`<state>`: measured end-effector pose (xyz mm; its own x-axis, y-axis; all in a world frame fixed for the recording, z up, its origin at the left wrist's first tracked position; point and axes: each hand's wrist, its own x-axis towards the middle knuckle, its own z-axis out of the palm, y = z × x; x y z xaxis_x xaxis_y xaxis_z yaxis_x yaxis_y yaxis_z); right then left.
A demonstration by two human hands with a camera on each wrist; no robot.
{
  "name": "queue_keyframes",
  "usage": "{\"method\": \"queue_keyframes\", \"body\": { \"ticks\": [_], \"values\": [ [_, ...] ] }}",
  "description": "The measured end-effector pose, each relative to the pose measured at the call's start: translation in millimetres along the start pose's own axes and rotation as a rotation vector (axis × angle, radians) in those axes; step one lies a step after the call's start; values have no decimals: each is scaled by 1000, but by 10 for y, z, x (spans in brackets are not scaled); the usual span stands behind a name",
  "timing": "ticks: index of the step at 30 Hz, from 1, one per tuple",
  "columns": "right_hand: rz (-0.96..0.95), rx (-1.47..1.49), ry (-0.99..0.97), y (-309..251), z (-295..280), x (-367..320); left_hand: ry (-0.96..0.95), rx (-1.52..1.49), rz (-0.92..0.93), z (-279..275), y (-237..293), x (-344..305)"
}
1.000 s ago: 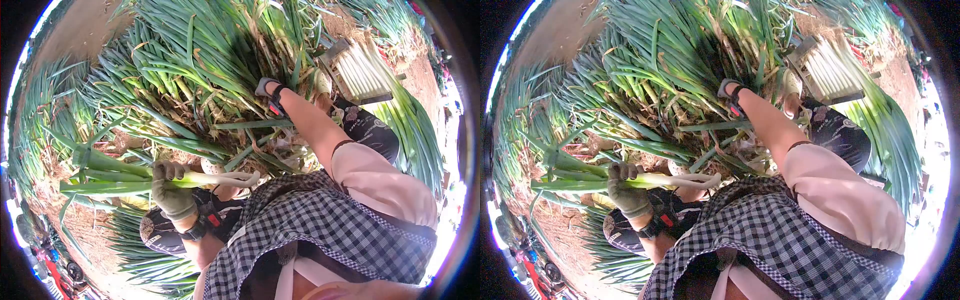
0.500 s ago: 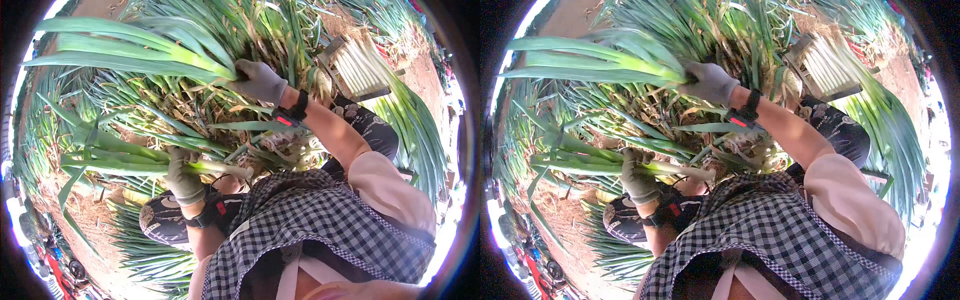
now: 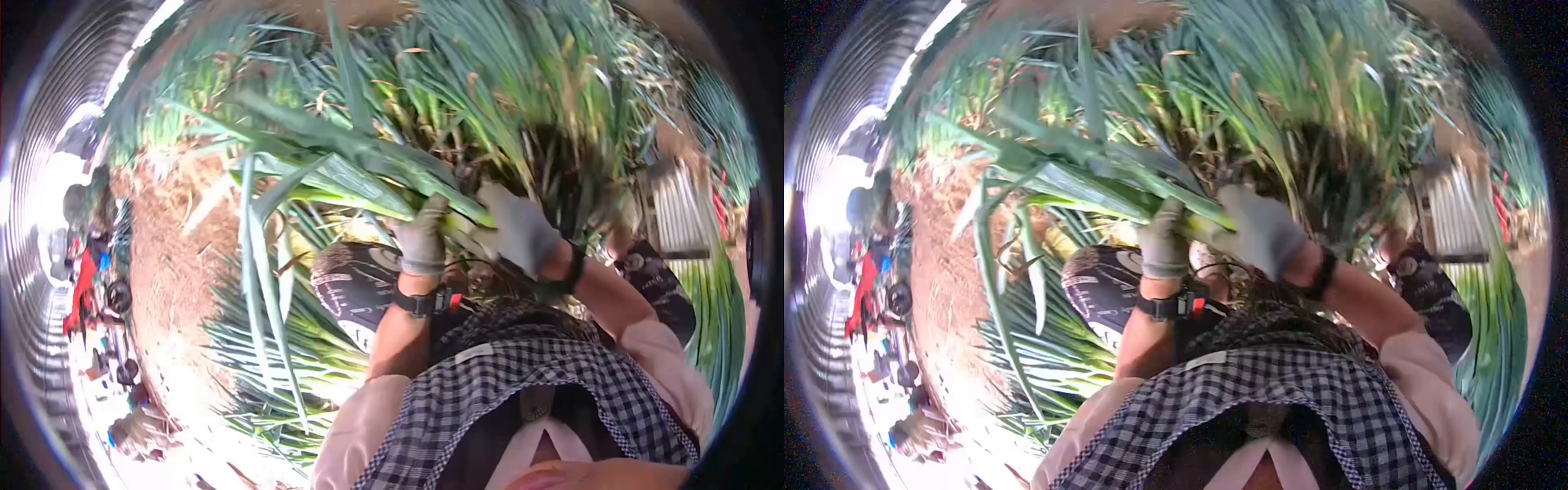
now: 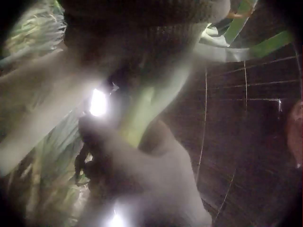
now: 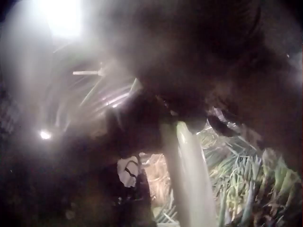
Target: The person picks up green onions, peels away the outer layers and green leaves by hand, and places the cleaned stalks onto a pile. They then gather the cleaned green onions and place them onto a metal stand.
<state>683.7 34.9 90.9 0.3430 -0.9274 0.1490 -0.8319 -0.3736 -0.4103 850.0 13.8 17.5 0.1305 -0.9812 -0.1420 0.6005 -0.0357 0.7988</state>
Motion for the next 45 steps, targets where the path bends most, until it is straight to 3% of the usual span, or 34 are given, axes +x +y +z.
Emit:
{"method": "queue_keyframes", "body": {
  "ticks": [2,3,4,6,7,9,10,11,12,13,14,17,18,20,22,24,25,27,30,33,34,36,37,39,40,41,42,43,45],
  "values": [
    [-44,617,15,42,-64,74,-106,-17,21,21,271,55],
    [-234,488,-77,143,-177,142,-121,32,-30,62,372,86],
    [-306,503,-141,613,-196,-261,-169,-24,-28,299,38,-170],
    [-374,517,-222,652,-240,-275,-213,-89,-31,462,267,-260],
    [-42,586,-537,679,-249,-285,-212,-89,-25,443,288,-229],
    [318,639,-847,853,-122,-459,-201,-25,-17,382,346,-138],
    [-222,491,-626,1107,170,-690,-137,-126,70,388,308,-84],
    [-60,758,-830,1413,468,-943,-69,35,100,381,438,-64],
    [158,991,-1004,1722,766,-1188,-4,3,105,354,479,-41],
    [201,1001,-995,1736,662,-1348,19,32,42,420,677,-101],
    [211,1037,-805,1697,489,-1474,34,57,89,354,634,-10],
    [314,1081,-885,1823,554,-1593,43,32,137,325,343,-51],
    [309,656,-887,1491,353,-1448,31,34,103,341,291,-74],
    [331,388,-814,1475,452,-1507,100,136,-10,378,189,-101],
    [467,602,-701,1498,564,-1556,-2,102,5,364,228,-80],
    [593,666,-650,1150,285,-1234,-38,24,46,325,269,-109],
    [529,315,-728,1021,137,-1086,-104,-13,95,333,281,-131],
    [468,-30,-796,980,119,-1010,-93,-11,128,344,269,-185],
    [754,-74,-611,1141,392,-1160,-169,131,222,530,359,-336],
    [879,-11,-493,1561,646,-1261,-42,204,232,718,528,-490],
    [907,137,-578,1715,501,-1175,-23,173,245,671,545,-513],
    [967,98,-422,2051,505,-1132,63,167,313,709,603,-618],
    [975,-13,-409,2242,558,-1115,-23,209,334,556,713,-568],
    [1069,-122,-266,2540,387,-1367,78,255,595,504,991,-604],
    [1093,-165,-305,2800,394,-1497,115,185,606,458,1175,-593],
    [1058,-139,-472,3048,354,-1670,157,117,616,410,1322,-559],
    [1054,-187,-397,2948,169,-1612,331,69,615,484,1380,-513],
    [1052,-231,-329,2739,-34,-1537,247,115,585,448,1367,-511],
    [773,45,-18,2269,-426,-1203,160,229,443,639,1135,-534]
  ]
}}
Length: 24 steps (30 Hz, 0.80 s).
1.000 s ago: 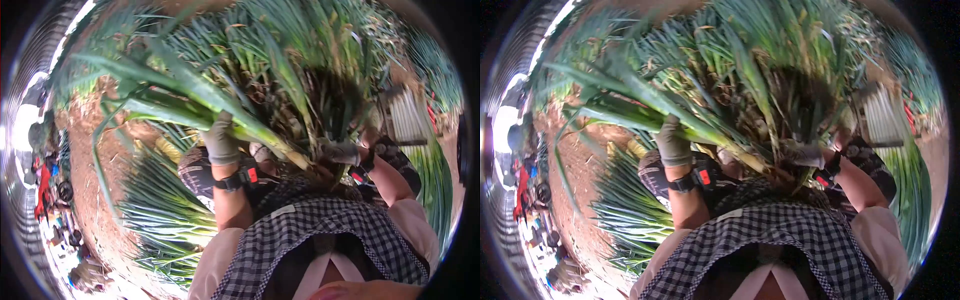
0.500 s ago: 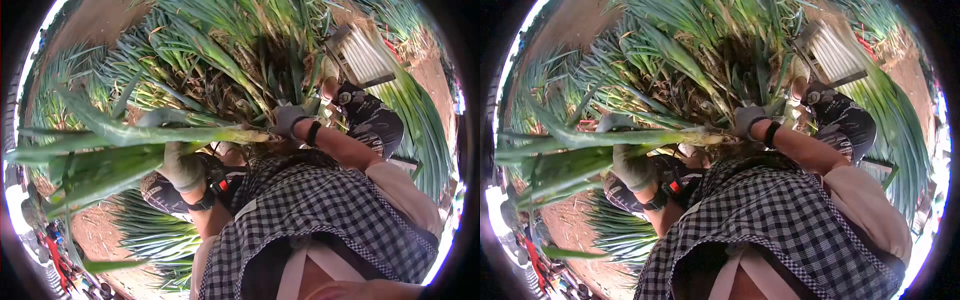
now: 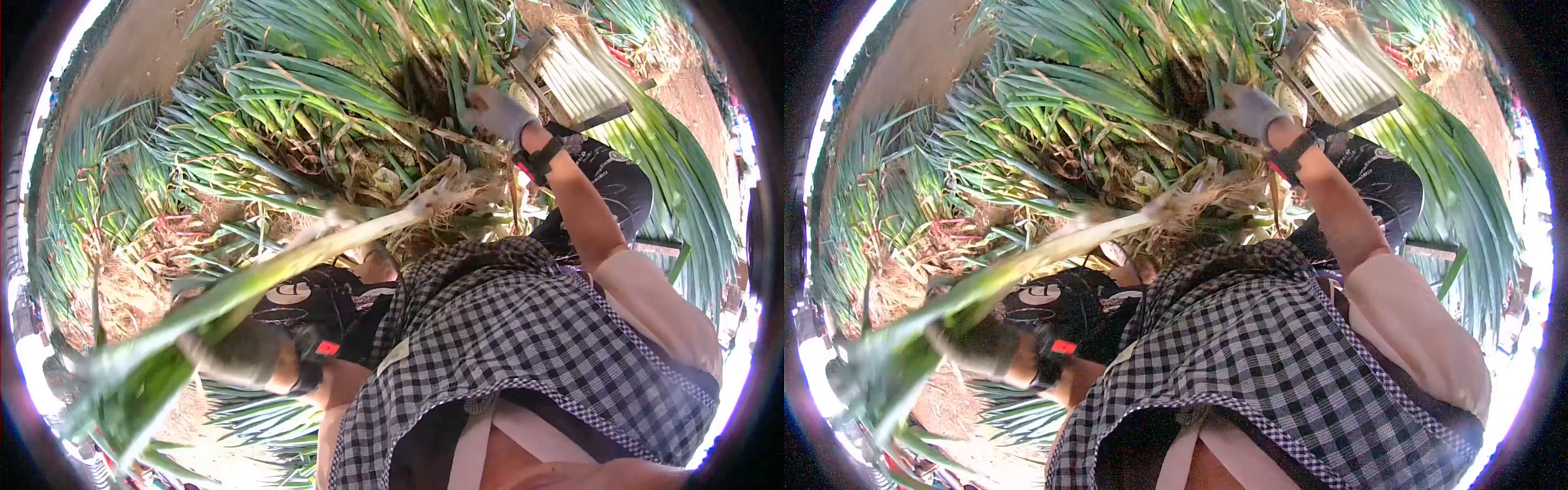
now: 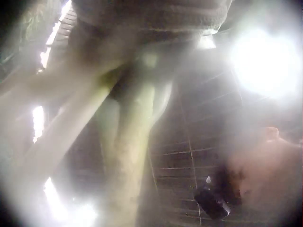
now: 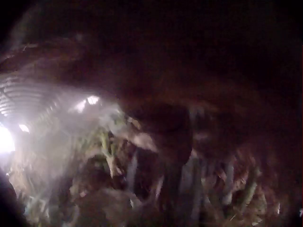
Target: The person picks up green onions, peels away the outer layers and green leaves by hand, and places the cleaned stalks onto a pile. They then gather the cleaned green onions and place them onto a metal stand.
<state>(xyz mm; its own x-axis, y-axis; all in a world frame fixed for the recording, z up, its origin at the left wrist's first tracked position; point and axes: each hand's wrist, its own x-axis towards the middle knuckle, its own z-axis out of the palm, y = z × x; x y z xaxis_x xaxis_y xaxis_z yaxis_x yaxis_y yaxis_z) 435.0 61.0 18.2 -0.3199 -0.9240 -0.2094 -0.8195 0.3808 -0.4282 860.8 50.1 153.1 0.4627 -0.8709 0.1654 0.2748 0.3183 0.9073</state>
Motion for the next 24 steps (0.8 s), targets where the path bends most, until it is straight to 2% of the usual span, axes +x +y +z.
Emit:
{"method": "queue_keyframes", "body": {
  "ticks": [1,2,3,4,5,6,8,9,10,13,18,19,21,22,24],
  "values": [
    [-236,242,-46,-293,-112,-34,-113,63,-66,54,-136,3],
    [-474,486,-91,-591,-186,-86,-102,67,-142,142,-303,-51],
    [-515,607,-248,-931,-255,-187,-19,59,-192,309,-373,-161],
    [-556,725,-410,-1217,-252,-299,-51,65,-284,229,-601,-150],
    [-680,822,-457,-1371,-116,-374,-97,-13,-379,332,-664,-201],
    [-802,921,-505,-1488,11,-441,-181,38,-413,307,-791,-217],
    [-681,530,-536,-1789,-134,-591,-210,-65,-498,394,-927,-302],
    [-567,488,-381,-1830,-43,-623,-242,-63,-493,435,-965,-316],
    [-540,560,-246,-1778,151,-575,-277,-60,-489,468,-996,-333],
    [-551,702,-186,-1750,302,-490,-281,-18,-536,497,-1042,-318],
    [-525,436,-100,-1737,344,-503,-296,-43,-685,449,-1387,-299],
    [-523,436,-103,-1713,354,-529,-231,38,-659,561,-1228,-378],
    [-355,505,-138,-1581,380,-642,-212,76,-629,506,-1379,-354],
    [-354,499,-141,-1471,386,-717,-196,113,-596,481,-1438,-334],
    [-238,298,-170,-1129,409,-897,-148,31,-673,371,-1499,-230]
  ]
}}
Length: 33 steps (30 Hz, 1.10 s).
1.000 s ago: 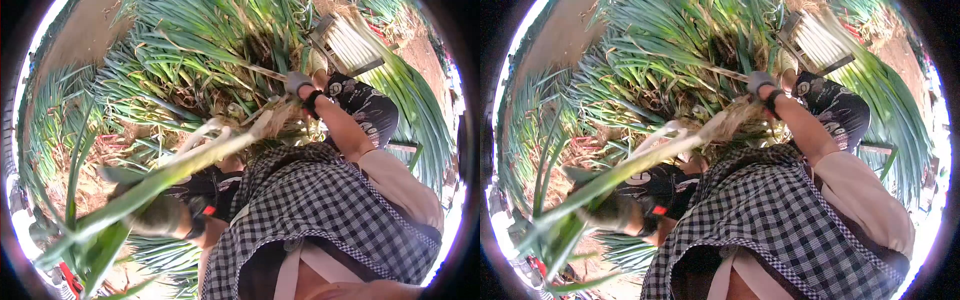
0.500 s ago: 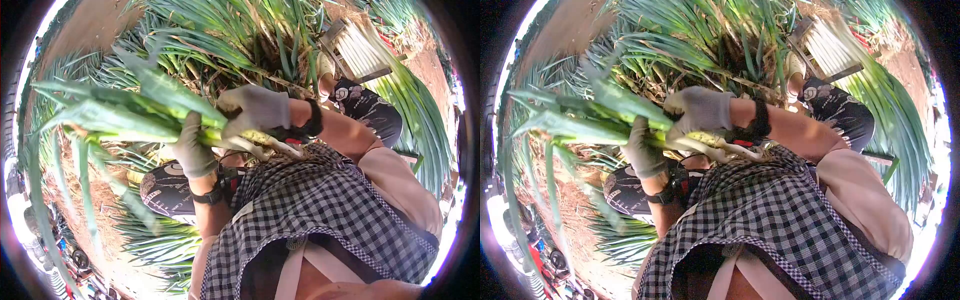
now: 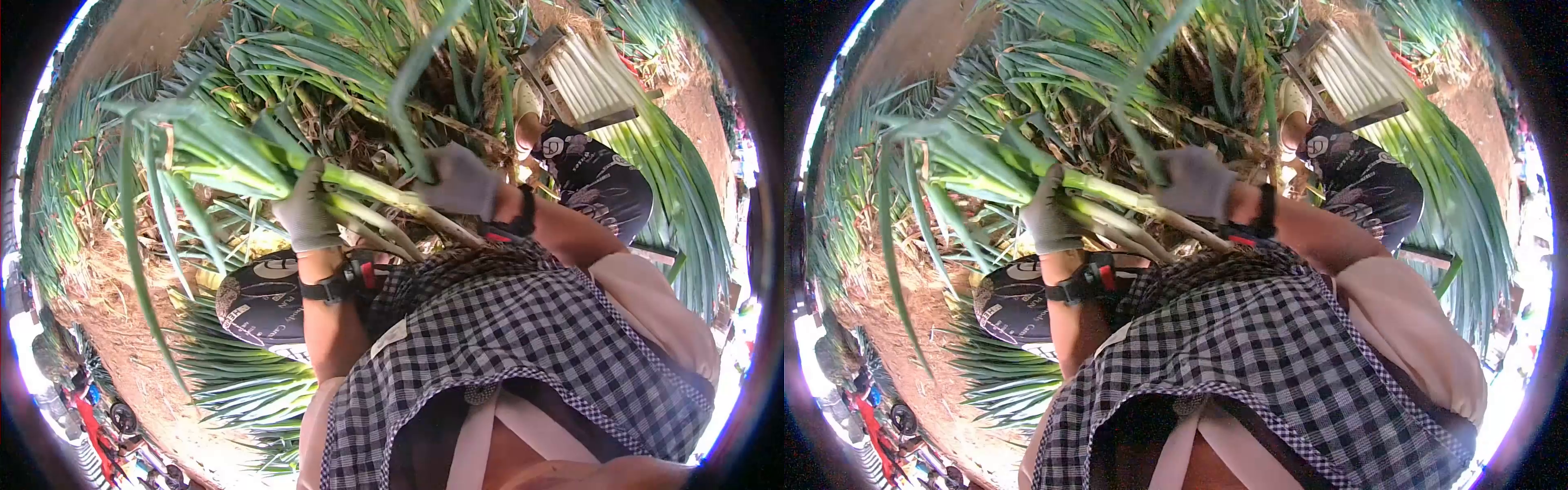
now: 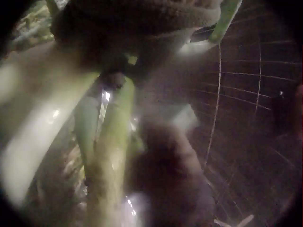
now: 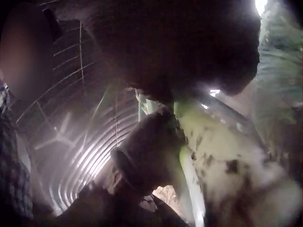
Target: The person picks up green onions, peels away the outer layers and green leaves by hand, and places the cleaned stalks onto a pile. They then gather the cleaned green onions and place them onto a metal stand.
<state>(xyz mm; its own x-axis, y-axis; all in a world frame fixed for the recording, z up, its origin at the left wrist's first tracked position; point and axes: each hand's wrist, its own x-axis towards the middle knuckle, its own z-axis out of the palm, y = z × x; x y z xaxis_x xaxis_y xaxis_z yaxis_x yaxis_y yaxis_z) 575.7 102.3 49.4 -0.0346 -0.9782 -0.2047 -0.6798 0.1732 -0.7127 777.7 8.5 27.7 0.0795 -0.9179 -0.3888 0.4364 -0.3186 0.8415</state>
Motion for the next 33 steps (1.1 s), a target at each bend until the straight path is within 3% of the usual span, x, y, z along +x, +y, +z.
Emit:
{"method": "queue_keyframes", "body": {
  "ticks": [2,4,6,8,11,13,16,17,19,23,25,26,28,32,33],
  "values": [
    [232,-314,-150,500,-63,-281,-49,67,-25,-105,72,-20],
    [267,-553,-250,628,-358,-566,-70,15,14,-176,53,-6],
    [480,-797,-297,778,-554,-612,-139,-38,23,-185,40,-27],
    [339,-551,-75,467,-745,-511,-192,10,-23,-221,29,-36],
    [-89,82,-40,68,-666,-214,-383,40,-36,-193,37,-10],
    [-275,220,17,-275,-512,-24,-394,19,-46,-72,150,-121],
    [-354,134,24,-566,-291,157,-400,-19,-37,82,282,-290],
    [-354,135,19,-595,-283,172,-406,-3,-15,87,301,-308],
    [-179,145,-115,-640,-301,218,-379,55,-52,22,265,-249],
    [-251,-163,-57,-696,-279,195,-506,34,35,-56,144,-126],
    [-343,-463,-15,-699,-248,197,-369,78,-88,-1,177,-177],
    [-340,-463,-18,-653,-231,217,-368,77,-93,7,195,-188],
    [-488,-117,76,-503,-156,309,-419,66,-73,-2,233,-202],
    [-458,148,50,-440,-96,379,-444,-4,-50,-65,228,-198],
    [-171,203,-79,-476,-192,351,-502,-7,-65,-122,209,-162]
  ]
}}
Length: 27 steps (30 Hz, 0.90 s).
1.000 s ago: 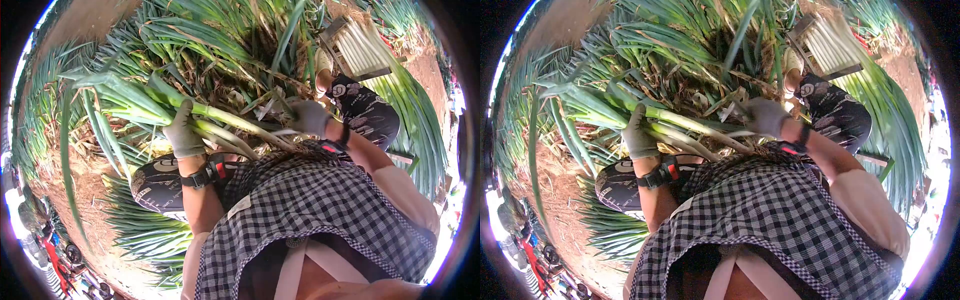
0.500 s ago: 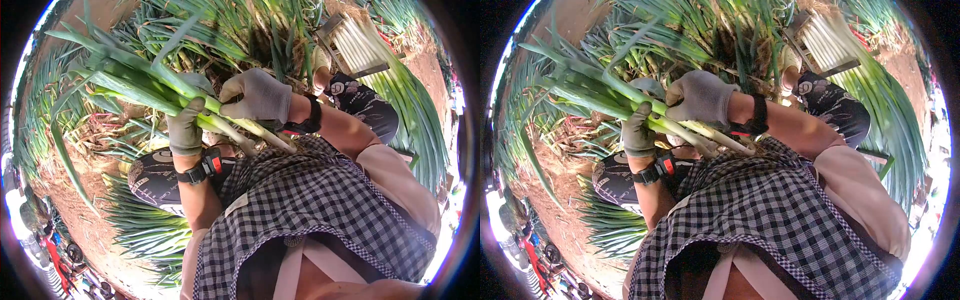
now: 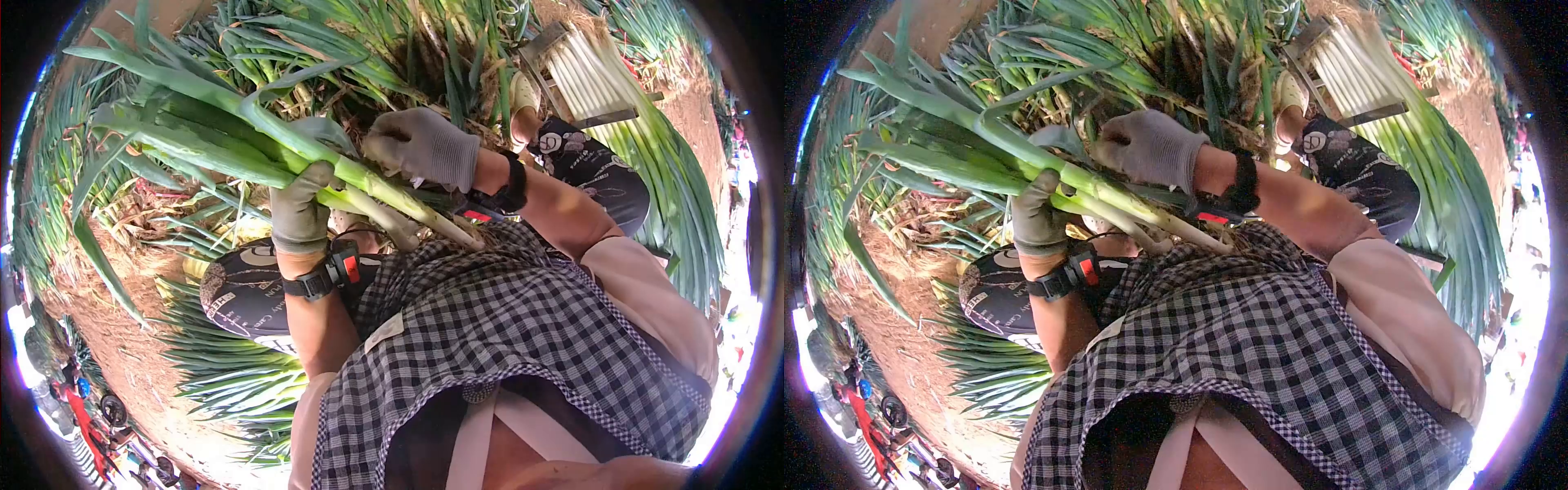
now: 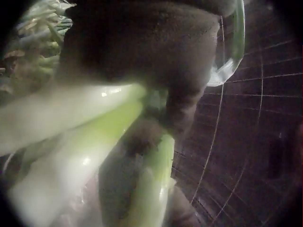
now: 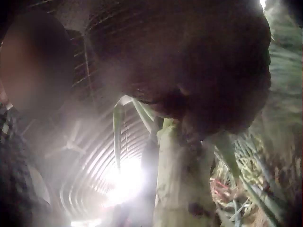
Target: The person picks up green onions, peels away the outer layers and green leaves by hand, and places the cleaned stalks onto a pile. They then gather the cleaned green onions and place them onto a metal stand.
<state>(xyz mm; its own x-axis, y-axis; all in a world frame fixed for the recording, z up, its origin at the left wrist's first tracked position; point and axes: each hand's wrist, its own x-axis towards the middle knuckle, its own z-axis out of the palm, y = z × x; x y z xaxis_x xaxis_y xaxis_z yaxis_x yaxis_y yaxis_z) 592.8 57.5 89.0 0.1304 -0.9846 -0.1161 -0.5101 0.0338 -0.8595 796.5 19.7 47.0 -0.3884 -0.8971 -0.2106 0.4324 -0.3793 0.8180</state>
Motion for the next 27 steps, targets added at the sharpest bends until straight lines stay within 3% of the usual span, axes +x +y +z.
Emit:
{"method": "queue_keyframes", "body": {
  "ticks": [1,2,4,5,7,8,9,11,12,14,16,18,19,20,21,23,24,25,27],
  "values": [
    [295,72,-91,-59,-59,-15,-59,-5,-13,-41,-19,4],
    [295,69,-92,-24,-79,3,-59,-8,-12,-56,-39,5],
    [481,157,-455,79,-94,49,-97,218,144,-48,-39,-15],
    [483,160,-450,86,-56,1,-109,293,195,-17,-18,-30],
    [336,730,-419,65,63,-104,-112,-21,30,76,68,-63],
    [389,983,-432,132,173,-102,-112,-21,30,119,107,-75],
    [389,982,-433,149,190,-135,-130,-32,3,156,147,-86],
    [578,1190,-516,94,189,-201,-145,-44,-24,187,165,-109],
    [580,1190,-516,123,176,-200,-144,-26,-24,196,160,-116],
    [261,658,-519,255,161,-213,-146,-12,-34,211,146,-131],
    [377,-66,-607,584,311,-291,-53,63,-1,224,137,-134],
    [242,-670,-626,1132,435,-517,-80,182,74,93,59,-123],
    [336,-820,-682,1238,328,-642,-103,306,147,43,30,-116],
    [432,-969,-735,1286,223,-727,-41,205,87,126,55,-106],
    [428,-977,-739,1346,131,-731,-35,200,91,140,55,-72],
    [300,-532,-199,1285,-56,-755,-7,58,16,175,25,-53],
    [331,-244,-191,972,-142,-687,109,68,-24,332,95,-79],
    [346,37,-171,594,-232,-527,96,69,-24,358,75,-57],
    [279,176,-125,157,-242,-373,86,116,26,335,20,4]
  ]
}}
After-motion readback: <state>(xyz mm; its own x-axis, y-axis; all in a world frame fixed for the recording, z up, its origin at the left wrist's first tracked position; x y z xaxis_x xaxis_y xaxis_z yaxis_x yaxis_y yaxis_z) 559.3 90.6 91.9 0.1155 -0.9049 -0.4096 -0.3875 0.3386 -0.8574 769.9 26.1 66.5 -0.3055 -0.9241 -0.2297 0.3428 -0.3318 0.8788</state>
